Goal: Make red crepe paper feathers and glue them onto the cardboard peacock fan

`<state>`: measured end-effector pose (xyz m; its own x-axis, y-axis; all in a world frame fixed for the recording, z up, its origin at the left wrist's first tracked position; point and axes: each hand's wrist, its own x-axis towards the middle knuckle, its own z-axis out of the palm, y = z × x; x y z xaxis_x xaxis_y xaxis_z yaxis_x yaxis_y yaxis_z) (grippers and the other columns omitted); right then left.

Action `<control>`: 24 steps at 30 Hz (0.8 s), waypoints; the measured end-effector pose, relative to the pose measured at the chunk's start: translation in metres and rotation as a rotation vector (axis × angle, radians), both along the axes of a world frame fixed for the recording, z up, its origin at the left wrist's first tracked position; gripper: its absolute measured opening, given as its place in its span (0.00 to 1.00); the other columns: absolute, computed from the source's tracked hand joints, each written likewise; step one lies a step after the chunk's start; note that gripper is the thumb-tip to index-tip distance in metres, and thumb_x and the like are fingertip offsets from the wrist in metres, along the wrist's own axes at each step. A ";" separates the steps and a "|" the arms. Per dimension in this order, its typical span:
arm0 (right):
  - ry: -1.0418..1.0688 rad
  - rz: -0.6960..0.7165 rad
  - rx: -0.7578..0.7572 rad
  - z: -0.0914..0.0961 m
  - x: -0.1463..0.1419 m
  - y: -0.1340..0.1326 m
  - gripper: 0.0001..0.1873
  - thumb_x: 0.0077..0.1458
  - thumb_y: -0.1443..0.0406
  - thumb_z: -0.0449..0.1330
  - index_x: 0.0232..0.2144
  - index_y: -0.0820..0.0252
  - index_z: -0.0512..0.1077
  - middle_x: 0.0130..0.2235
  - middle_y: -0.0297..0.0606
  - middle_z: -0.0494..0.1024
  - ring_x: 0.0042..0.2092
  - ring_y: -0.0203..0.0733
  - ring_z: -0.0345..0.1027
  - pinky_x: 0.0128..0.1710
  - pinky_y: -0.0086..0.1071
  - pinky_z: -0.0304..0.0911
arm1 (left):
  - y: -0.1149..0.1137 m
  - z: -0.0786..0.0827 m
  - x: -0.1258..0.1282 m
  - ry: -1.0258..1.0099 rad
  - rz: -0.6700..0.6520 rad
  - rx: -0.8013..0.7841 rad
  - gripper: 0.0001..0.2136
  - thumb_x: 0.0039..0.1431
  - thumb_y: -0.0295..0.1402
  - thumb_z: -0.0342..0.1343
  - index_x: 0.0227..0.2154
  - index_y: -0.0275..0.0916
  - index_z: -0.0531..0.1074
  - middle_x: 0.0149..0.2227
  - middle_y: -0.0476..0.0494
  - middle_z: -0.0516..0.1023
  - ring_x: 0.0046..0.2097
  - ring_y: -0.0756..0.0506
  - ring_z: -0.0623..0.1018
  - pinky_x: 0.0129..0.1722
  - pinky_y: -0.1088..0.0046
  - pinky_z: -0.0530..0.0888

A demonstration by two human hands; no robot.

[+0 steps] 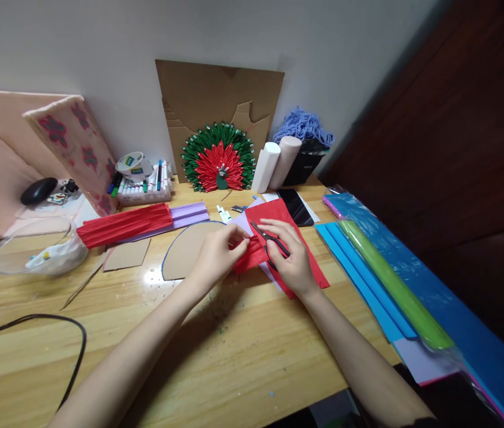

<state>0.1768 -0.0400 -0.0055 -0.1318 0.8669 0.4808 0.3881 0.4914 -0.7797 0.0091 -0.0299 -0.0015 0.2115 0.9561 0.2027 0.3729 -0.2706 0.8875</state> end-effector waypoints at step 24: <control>-0.138 0.010 0.380 -0.005 0.012 0.001 0.10 0.50 0.72 0.60 0.35 0.52 0.73 0.38 0.37 0.70 0.40 0.41 0.67 0.40 0.37 0.66 | 0.002 0.015 -0.005 -0.650 -0.282 -0.885 0.15 0.50 0.39 0.58 0.36 0.31 0.75 0.31 0.38 0.80 0.32 0.49 0.78 0.34 0.77 0.71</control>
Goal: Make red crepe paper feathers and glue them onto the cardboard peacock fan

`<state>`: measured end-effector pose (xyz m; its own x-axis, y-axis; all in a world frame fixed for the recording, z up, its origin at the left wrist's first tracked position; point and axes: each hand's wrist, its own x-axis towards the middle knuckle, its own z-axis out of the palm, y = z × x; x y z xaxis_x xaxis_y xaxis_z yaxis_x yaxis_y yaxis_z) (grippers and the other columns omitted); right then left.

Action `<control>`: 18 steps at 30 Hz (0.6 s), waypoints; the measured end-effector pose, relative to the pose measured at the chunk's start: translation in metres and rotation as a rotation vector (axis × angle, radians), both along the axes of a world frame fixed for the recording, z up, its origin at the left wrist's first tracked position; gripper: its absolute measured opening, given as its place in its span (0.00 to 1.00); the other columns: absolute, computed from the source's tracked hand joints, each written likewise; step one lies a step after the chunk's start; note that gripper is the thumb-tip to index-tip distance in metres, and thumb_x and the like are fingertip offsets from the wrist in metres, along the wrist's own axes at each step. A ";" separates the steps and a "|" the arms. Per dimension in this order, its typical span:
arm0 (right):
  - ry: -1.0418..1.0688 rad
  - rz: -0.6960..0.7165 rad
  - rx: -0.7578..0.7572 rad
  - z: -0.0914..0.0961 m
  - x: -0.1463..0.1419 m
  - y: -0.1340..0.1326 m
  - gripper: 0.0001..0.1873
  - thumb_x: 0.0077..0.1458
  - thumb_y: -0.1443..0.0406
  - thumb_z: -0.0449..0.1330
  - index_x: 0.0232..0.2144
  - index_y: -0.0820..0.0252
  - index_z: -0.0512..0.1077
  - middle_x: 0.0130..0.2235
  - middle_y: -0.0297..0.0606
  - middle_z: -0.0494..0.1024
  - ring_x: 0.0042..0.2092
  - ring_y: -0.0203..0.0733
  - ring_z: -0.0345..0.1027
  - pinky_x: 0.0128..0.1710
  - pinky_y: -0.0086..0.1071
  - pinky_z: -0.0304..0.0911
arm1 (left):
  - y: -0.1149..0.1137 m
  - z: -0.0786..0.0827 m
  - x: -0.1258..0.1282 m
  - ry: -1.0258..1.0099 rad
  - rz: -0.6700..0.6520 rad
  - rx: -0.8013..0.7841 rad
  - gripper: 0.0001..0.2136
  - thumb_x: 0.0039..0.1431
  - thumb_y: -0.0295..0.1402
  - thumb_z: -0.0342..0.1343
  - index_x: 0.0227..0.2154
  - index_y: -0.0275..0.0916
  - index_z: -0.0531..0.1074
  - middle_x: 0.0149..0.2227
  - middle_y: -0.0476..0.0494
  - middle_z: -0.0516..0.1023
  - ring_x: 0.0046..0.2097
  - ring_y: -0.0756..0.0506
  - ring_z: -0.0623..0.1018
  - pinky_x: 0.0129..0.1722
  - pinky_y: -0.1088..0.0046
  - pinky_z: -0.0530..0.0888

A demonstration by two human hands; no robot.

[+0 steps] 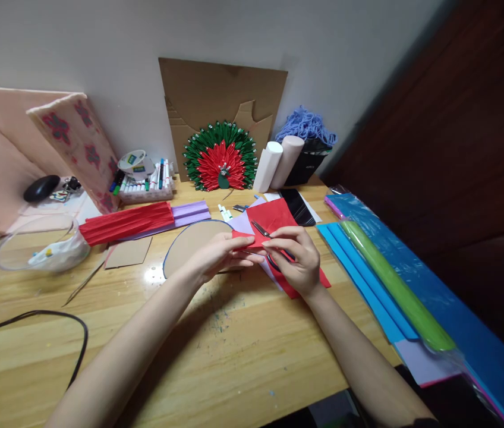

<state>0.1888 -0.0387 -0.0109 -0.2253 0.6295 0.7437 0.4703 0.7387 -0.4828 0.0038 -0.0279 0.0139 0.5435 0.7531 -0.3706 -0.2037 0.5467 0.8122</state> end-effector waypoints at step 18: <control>0.361 0.097 -0.712 -0.009 -0.006 0.011 0.07 0.50 0.61 0.60 0.29 0.58 0.68 0.32 0.34 0.71 0.34 0.37 0.68 0.36 0.31 0.64 | 0.001 -0.002 0.005 0.218 0.050 0.314 0.13 0.53 0.38 0.55 0.31 0.31 0.75 0.32 0.41 0.78 0.34 0.49 0.75 0.38 0.73 0.69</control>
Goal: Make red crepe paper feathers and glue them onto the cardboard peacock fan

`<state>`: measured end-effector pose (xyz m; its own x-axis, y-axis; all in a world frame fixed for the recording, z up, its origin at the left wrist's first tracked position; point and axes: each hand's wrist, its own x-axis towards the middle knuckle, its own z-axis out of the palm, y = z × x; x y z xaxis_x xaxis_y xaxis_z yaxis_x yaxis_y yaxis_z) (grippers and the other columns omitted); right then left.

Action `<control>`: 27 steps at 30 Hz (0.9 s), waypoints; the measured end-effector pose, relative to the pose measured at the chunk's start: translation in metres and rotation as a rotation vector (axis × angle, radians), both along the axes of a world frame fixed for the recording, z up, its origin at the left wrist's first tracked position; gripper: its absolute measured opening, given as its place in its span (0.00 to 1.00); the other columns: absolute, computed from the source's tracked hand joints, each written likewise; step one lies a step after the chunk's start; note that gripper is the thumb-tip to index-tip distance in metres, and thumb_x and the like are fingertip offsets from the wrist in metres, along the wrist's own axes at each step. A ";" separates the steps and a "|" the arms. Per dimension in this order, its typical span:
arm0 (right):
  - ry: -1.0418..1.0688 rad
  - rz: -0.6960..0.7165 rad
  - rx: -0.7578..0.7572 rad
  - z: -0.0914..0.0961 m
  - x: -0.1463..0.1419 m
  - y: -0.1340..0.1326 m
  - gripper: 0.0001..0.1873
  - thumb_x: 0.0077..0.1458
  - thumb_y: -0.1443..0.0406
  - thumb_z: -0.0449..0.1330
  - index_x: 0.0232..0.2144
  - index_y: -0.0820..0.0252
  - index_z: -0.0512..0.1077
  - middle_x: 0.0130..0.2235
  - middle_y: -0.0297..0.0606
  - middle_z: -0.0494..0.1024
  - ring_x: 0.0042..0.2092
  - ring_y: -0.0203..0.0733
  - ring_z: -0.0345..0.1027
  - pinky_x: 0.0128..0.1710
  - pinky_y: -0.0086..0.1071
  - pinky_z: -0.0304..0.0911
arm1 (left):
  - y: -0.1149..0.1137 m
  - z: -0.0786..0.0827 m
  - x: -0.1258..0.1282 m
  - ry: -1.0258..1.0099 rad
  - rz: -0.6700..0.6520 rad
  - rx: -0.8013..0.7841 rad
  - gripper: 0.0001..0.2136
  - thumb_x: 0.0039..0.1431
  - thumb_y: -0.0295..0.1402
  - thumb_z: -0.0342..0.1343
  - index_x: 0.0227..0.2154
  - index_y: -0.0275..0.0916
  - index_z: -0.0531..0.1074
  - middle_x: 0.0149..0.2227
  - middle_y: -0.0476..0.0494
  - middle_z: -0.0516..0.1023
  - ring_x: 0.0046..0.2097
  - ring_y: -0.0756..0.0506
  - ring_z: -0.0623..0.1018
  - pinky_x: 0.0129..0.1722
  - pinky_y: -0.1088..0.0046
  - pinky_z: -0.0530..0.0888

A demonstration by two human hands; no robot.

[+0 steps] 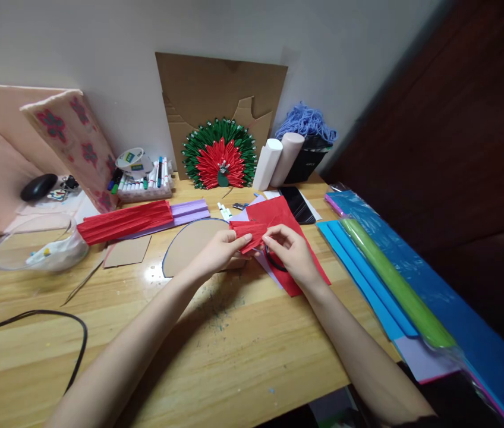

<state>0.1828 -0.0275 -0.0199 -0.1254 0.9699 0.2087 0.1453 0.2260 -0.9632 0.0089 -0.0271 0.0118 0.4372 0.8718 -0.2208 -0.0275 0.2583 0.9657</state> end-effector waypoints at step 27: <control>0.063 -0.054 0.040 -0.001 -0.005 -0.002 0.07 0.48 0.63 0.61 0.27 0.59 0.66 0.27 0.32 0.69 0.31 0.36 0.66 0.33 0.30 0.63 | -0.006 0.005 0.006 0.192 0.074 -0.016 0.13 0.51 0.39 0.56 0.25 0.32 0.76 0.24 0.41 0.77 0.25 0.51 0.74 0.26 0.78 0.69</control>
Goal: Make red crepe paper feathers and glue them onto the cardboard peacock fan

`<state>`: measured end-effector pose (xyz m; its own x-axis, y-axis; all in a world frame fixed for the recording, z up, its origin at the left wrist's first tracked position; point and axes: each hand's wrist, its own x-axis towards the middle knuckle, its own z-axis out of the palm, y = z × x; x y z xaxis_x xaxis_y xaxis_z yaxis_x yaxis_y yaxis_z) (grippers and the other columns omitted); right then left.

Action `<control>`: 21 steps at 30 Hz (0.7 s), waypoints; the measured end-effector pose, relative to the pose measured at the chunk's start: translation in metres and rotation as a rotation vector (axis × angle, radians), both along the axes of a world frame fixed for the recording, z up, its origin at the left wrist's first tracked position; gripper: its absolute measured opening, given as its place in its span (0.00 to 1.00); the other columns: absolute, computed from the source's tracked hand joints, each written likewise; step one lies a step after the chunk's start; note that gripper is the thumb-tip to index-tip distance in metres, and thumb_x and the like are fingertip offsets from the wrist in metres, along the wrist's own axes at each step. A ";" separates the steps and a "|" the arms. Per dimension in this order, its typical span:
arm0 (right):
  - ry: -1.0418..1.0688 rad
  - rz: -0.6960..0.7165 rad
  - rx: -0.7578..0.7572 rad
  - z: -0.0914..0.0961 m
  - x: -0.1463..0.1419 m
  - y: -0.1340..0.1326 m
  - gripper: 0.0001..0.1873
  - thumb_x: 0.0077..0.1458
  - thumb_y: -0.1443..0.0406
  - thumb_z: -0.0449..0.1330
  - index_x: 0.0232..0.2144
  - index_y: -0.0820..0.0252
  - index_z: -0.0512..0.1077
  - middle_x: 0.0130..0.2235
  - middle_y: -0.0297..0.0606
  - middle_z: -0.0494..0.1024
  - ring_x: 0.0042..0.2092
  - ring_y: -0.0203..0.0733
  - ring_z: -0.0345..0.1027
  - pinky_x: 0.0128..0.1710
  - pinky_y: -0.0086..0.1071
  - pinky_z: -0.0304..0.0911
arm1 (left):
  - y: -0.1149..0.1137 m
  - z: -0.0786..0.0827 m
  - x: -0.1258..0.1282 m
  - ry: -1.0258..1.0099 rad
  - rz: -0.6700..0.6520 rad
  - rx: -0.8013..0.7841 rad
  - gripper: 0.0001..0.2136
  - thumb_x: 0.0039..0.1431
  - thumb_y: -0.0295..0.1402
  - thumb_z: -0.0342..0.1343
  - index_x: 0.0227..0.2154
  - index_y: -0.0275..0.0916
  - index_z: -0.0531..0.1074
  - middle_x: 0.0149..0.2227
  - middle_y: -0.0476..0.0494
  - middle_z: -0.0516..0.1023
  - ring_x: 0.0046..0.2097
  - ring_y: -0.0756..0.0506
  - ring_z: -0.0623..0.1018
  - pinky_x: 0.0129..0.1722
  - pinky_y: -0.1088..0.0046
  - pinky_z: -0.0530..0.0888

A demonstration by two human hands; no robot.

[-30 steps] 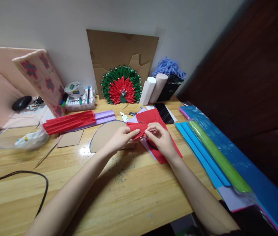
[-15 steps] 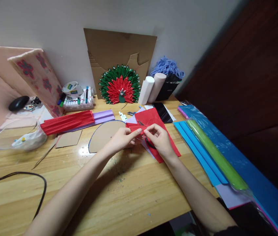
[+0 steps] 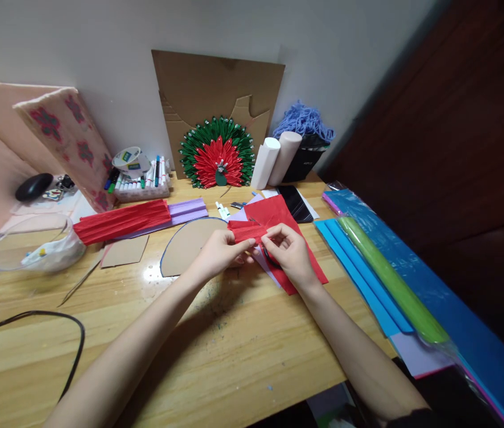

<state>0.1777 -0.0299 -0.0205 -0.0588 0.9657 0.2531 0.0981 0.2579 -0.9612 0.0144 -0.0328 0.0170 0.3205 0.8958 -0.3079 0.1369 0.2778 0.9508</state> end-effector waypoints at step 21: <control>0.018 0.030 -0.172 0.008 0.003 -0.003 0.19 0.37 0.62 0.68 0.24 0.57 0.59 0.22 0.25 0.63 0.22 0.28 0.60 0.21 0.23 0.61 | -0.002 -0.028 0.005 0.212 0.075 0.448 0.11 0.51 0.37 0.53 0.21 0.33 0.70 0.17 0.51 0.66 0.20 0.53 0.64 0.19 0.79 0.59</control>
<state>0.1811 -0.0325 -0.0123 -0.0855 0.9927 0.0854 0.0754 0.0919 -0.9929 0.0197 -0.0348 -0.0112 0.2221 0.9731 0.0614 0.3349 -0.1353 0.9325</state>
